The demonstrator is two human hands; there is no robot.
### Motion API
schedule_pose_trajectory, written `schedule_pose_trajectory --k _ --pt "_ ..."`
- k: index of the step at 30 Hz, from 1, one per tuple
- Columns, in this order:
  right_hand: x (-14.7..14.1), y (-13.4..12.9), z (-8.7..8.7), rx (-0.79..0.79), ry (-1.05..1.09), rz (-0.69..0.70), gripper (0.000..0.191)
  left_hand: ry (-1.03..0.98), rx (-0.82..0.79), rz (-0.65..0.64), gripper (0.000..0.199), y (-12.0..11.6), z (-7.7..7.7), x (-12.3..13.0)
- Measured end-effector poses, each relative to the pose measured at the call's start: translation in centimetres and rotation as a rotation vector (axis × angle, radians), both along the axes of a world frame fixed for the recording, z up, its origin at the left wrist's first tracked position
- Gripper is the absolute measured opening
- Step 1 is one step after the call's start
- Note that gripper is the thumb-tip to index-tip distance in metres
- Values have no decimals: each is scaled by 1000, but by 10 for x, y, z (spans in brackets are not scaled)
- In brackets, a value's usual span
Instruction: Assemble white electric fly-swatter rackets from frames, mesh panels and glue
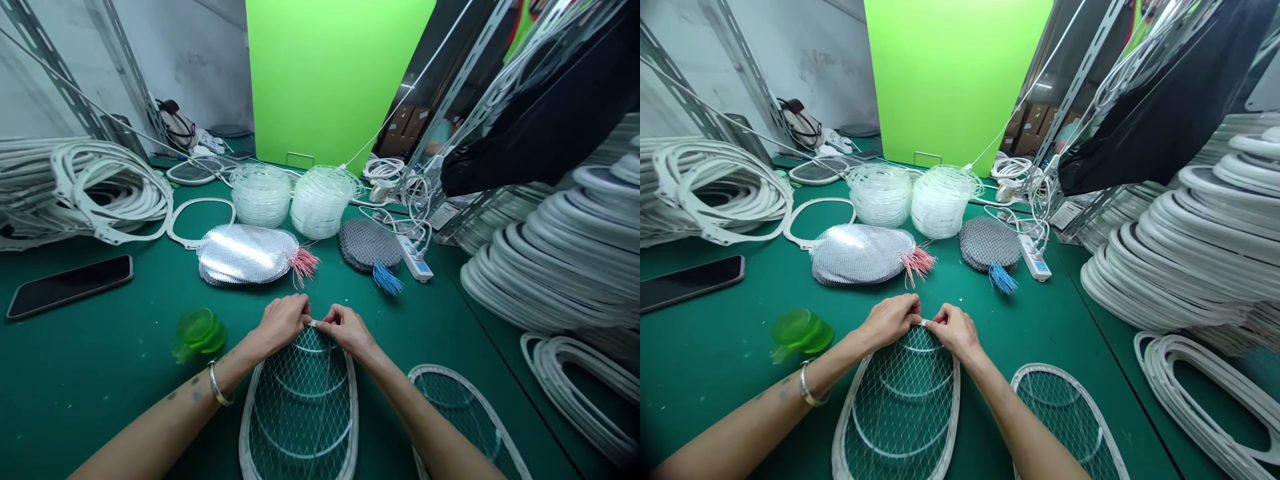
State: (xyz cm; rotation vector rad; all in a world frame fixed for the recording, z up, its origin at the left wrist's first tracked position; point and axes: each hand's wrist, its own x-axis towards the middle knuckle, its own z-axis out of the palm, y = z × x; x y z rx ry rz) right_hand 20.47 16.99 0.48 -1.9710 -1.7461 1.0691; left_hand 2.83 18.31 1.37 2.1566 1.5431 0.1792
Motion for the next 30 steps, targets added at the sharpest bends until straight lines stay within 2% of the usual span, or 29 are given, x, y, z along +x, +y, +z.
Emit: schedule_pose_trajectory --k 11,21,26,30 --pt "1 -7 -2 40 43 -5 24 -25 47 -50 11 -5 1 -2" --pt "13 -5 -16 47 198 45 30 23 28 -84 16 -1 9 3" --pt "15 -10 -11 78 176 39 34 47 35 -64 16 -3 15 5" --pt "12 -12 -6 77 132 47 29 76 48 -67 15 -6 14 8"
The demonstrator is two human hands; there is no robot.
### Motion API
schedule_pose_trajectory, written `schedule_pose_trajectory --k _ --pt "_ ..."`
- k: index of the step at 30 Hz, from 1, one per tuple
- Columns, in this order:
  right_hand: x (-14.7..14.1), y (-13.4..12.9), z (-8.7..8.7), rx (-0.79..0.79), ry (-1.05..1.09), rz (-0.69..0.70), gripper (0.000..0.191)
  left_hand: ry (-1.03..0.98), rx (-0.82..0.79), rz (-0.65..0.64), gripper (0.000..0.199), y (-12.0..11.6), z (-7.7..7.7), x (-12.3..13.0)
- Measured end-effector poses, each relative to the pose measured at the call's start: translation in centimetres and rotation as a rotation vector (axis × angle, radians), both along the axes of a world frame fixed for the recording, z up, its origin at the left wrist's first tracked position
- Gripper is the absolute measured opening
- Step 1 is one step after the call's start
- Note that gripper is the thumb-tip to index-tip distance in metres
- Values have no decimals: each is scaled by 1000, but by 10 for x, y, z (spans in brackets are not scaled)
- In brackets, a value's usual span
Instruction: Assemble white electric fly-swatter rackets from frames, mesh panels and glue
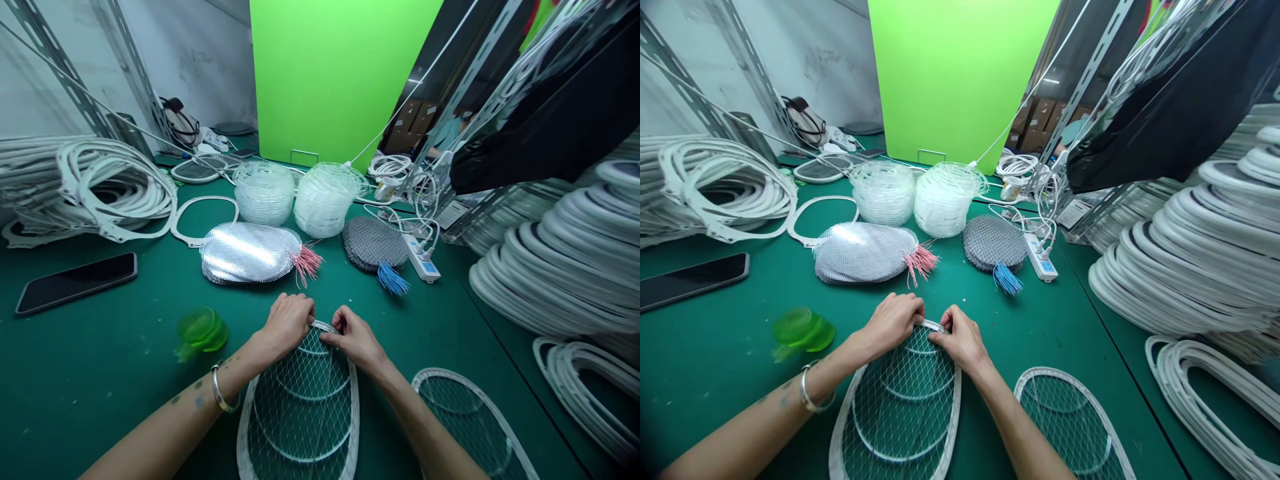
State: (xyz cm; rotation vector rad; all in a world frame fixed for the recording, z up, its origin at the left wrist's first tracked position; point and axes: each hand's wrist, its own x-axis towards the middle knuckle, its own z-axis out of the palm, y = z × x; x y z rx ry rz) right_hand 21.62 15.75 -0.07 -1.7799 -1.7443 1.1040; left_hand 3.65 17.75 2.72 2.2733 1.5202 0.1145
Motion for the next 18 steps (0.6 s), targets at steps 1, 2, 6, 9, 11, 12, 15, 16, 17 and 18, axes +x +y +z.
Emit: schedule_pose_trajectory --k 1,2,6,9,11,12,15,16,17,18 --pt "0 0 0 0 -2 7 29 3 5 -3 15 0 -1 0" --pt "0 -1 1 0 -2 16 29 3 11 -6 15 0 -1 0" --pt "1 0 -2 2 2 33 27 -5 29 -30 15 0 0 -2" --pt "-1 2 -3 -4 -15 17 25 -10 34 -52 15 1 0 -3" --pt "-2 4 -3 -16 -39 4 23 -13 37 -61 15 1 -1 -3" --pt "-3 5 -2 -25 -50 3 23 -15 39 -62 15 1 -2 -3" --pt "-4 7 -1 -49 -71 3 22 -25 41 -63 13 2 -6 -4" --pt "-4 7 -1 -54 -75 3 22 -29 40 -64 13 2 -7 -5" --pt "-4 8 -1 -58 -77 1 21 -33 41 -64 13 2 -8 -5" --pt "-4 8 -2 -61 -79 -1 21 -36 42 -65 13 2 -8 -6"
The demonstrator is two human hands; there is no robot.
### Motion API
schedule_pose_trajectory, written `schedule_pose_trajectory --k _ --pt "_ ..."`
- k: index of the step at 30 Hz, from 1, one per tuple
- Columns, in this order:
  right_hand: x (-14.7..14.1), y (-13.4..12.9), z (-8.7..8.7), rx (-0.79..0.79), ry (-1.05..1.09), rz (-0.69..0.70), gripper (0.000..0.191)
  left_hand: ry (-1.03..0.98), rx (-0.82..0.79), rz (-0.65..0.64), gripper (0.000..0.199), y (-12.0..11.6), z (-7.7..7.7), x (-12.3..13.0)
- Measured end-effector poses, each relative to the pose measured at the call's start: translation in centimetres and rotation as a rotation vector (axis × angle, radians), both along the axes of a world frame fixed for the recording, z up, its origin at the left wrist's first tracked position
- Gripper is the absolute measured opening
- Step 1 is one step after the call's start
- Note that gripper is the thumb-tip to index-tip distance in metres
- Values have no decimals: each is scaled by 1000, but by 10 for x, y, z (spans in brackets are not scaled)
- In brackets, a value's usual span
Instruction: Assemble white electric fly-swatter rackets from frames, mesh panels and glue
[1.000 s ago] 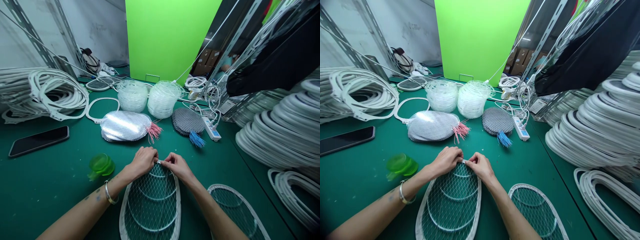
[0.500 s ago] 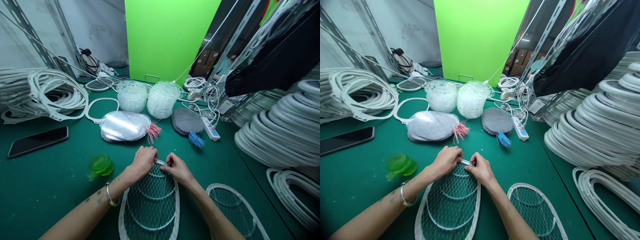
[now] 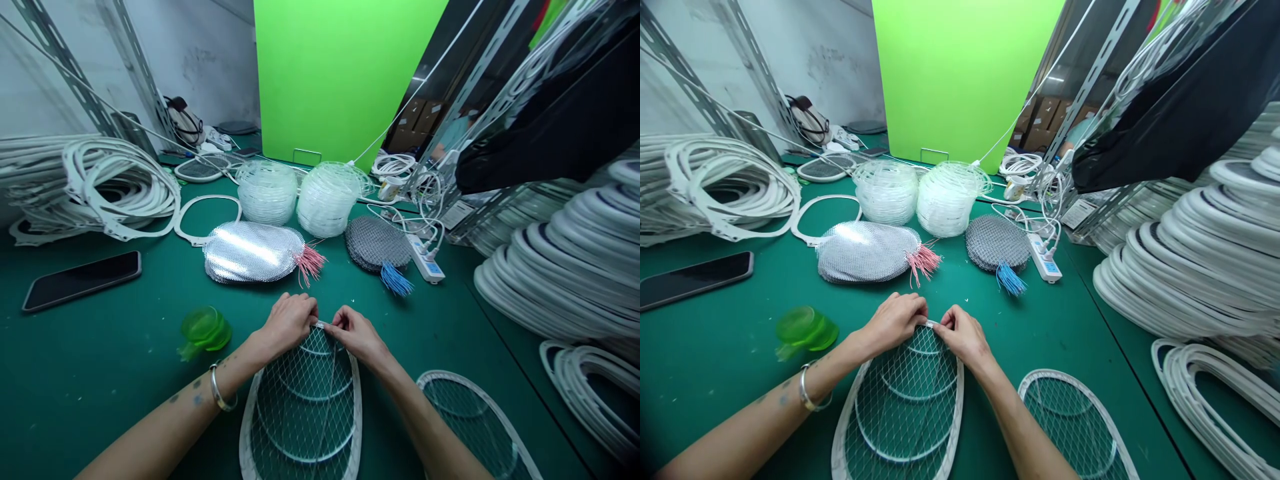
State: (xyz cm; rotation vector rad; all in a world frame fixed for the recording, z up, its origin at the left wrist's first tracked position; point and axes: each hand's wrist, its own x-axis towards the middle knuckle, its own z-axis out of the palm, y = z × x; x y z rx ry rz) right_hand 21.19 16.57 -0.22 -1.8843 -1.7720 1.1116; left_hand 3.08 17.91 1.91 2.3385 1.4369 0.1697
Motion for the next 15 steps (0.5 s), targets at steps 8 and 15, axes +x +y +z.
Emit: schedule_pose_trajectory --k 8,15 --pt "1 1 1 -4 22 11 20 -14 -6 -53 15 5 4 -1" --pt "0 3 -3 1 37 25 18 -19 -44 15 12 6 -3 -2"
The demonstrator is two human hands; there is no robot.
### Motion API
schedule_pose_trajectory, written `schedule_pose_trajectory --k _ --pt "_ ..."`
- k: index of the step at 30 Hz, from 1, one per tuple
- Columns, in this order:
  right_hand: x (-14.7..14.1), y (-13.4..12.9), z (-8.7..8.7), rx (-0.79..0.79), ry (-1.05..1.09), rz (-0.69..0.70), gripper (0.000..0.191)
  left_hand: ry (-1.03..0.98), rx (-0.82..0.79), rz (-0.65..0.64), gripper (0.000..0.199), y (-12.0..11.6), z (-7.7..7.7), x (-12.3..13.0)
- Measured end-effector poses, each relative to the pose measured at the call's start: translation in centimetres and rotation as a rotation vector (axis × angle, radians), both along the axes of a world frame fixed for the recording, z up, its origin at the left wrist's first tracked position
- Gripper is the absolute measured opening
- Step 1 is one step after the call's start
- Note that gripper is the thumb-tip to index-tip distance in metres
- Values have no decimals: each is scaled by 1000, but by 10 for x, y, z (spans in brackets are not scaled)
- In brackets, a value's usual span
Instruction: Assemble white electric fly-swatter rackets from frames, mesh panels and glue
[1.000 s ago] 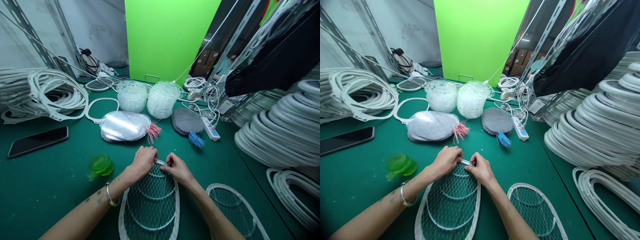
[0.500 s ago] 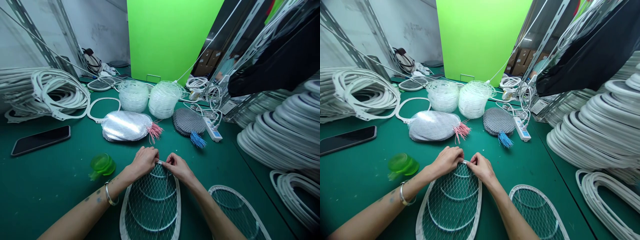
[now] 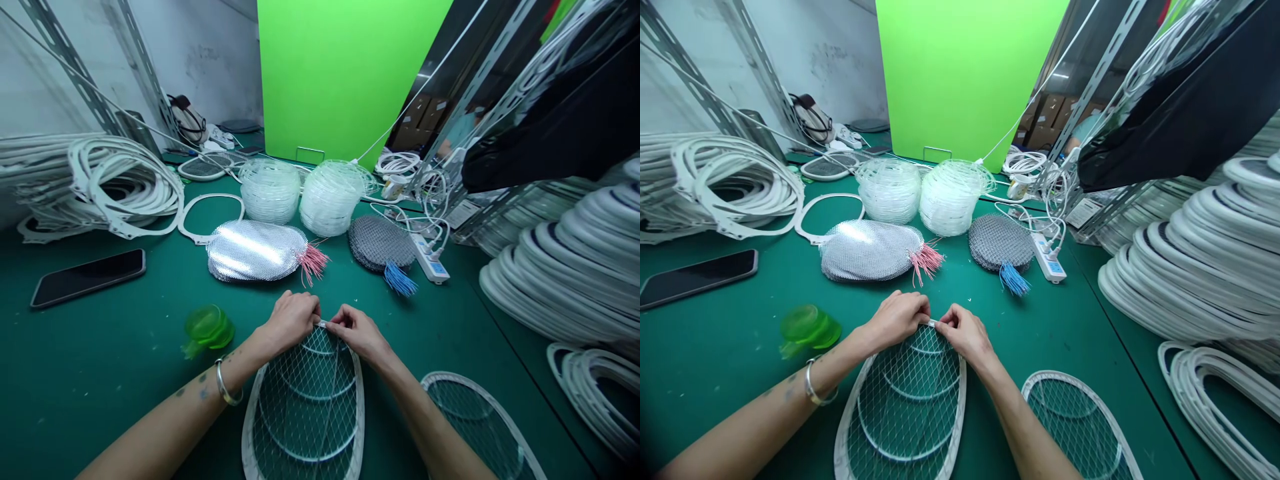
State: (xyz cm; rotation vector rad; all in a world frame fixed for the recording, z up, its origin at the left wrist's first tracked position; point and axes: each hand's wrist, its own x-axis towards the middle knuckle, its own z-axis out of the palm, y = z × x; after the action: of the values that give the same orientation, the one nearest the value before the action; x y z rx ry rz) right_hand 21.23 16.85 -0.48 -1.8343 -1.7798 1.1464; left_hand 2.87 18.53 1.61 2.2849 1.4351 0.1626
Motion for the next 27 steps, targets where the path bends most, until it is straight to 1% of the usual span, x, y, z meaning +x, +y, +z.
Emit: schedule_pose_trajectory --k 3,6,17,27 --pt "0 0 -2 9 -1 -14 18 -7 -2 13 12 -1 1 2" --pt "0 -1 -2 20 10 -18 18 -15 2 0 12 -2 4 4" --pt "4 -3 -10 30 118 -43 22 2 -15 -12 14 -2 11 2" --pt "2 -1 1 -7 13 -39 20 54 -39 20 13 -3 10 7"
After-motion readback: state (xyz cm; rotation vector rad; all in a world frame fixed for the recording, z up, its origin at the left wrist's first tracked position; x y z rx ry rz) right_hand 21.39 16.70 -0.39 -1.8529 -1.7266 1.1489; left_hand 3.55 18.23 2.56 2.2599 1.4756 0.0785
